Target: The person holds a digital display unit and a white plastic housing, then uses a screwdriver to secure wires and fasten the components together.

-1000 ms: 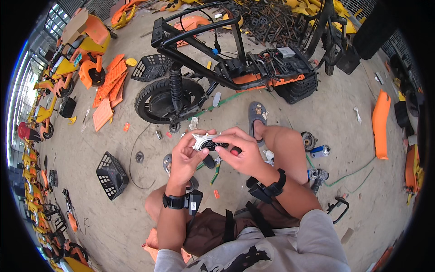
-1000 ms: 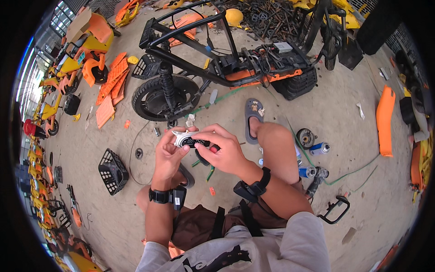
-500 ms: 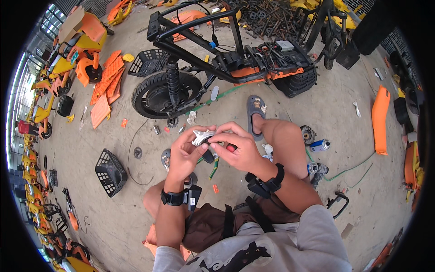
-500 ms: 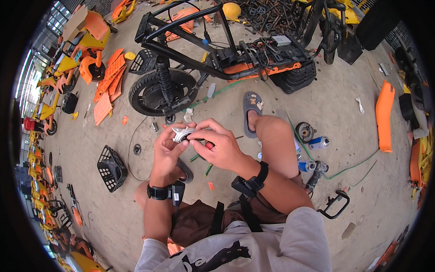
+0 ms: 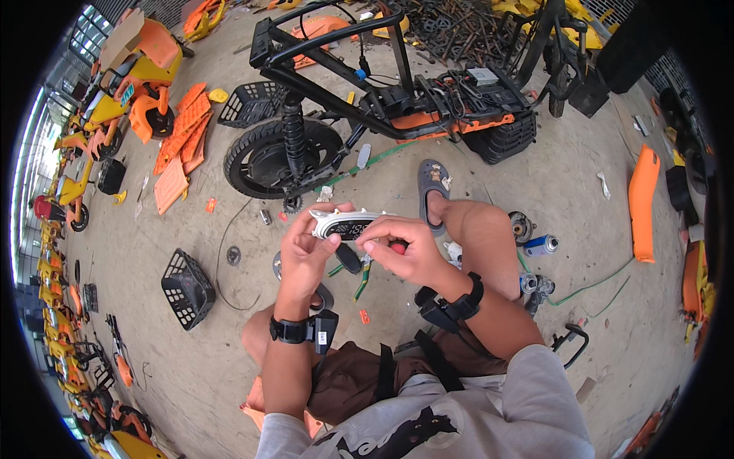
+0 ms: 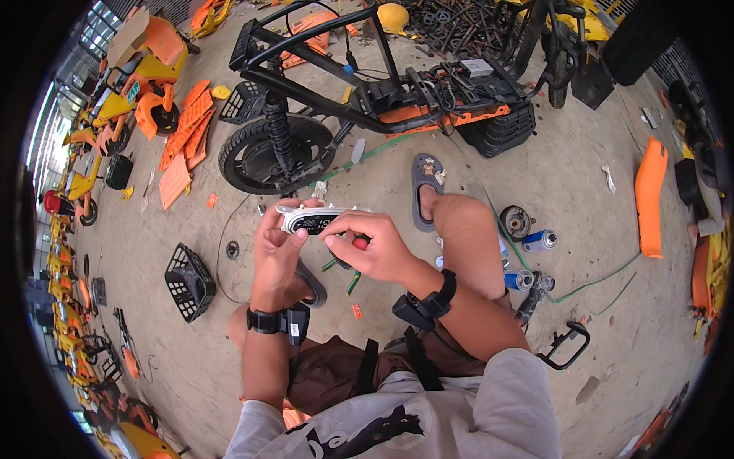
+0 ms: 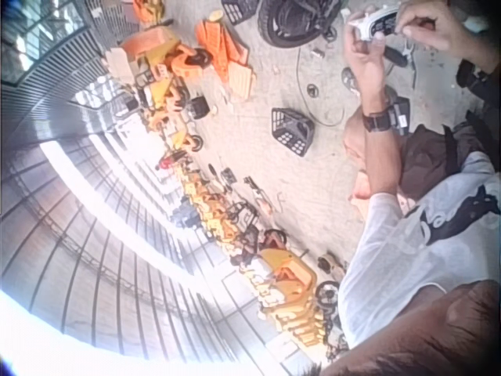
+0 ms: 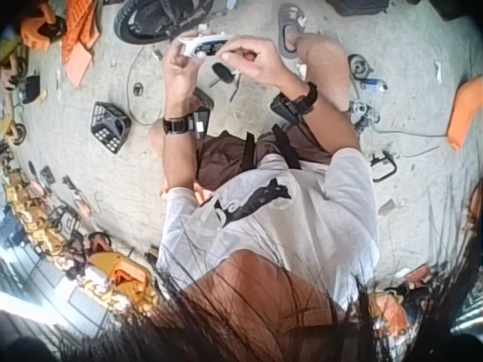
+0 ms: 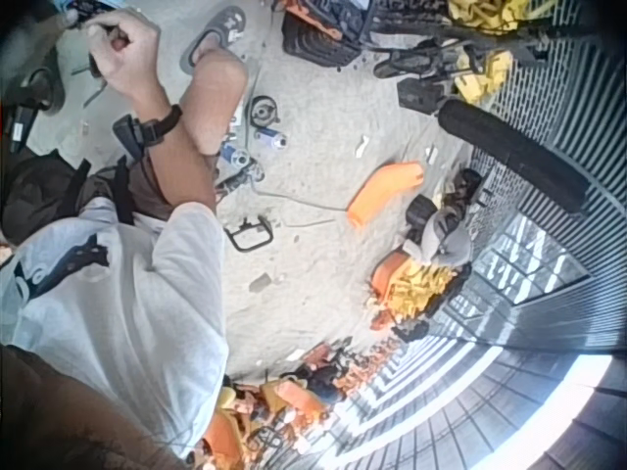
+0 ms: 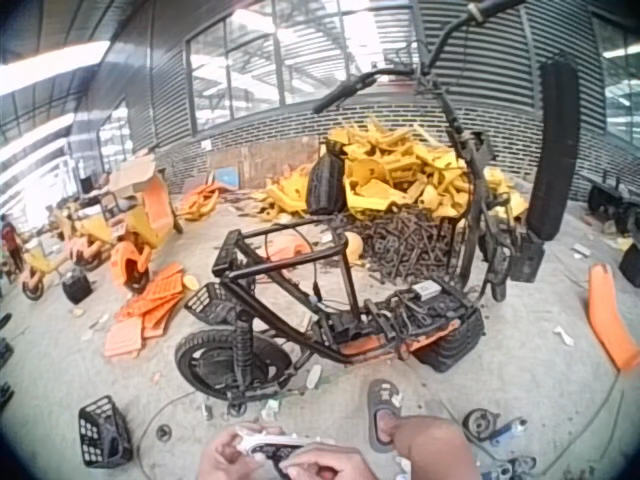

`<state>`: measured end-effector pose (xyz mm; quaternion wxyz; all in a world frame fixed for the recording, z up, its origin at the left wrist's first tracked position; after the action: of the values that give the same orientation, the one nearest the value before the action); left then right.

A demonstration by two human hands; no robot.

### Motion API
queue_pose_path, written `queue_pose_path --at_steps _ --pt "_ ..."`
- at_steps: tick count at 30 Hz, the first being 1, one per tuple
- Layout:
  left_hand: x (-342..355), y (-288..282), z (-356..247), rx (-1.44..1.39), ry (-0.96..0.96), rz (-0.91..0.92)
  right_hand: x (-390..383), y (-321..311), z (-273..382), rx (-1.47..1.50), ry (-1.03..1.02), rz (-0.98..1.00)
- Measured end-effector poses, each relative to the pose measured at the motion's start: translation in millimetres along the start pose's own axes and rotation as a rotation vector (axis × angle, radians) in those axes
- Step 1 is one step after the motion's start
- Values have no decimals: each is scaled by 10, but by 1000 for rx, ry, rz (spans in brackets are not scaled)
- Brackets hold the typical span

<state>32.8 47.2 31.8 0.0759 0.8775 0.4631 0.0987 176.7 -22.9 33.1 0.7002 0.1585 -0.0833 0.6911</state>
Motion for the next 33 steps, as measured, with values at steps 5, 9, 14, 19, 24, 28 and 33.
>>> queue_pose_path --at_steps 5,9,14,19,24,28,33 --pt "-24 -58 -24 -11 47 22 -25 -63 -45 -45 15 -137" --pt "-31 -51 -84 17 121 68 -43 -17 -43 -48 -1 -170" --pt "-32 -18 -109 11 145 85 -45 59 115 -123 -168 -145" --pt "-43 -13 -144 15 141 81 -39 67 148 -206 -197 -128" --pt "-49 0 -157 17 169 111 -45 81 225 -240 -275 -136" --pt "-63 -5 -180 29 165 100 -62 102 218 -264 -320 -142" --pt "-75 3 -225 104 201 128 -70 113 228 -259 -355 -141"
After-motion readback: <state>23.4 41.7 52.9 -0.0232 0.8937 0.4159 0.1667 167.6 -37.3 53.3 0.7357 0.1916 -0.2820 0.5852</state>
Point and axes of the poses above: each hand's wrist, its own x-axis towards the middle knuckle, its own y-axis out of the palm, z = x × y, the point moved 7 cm from there along x, towards the middle knuckle, and after that the axes turned 7 degrees about x, right-handed, at the moved point
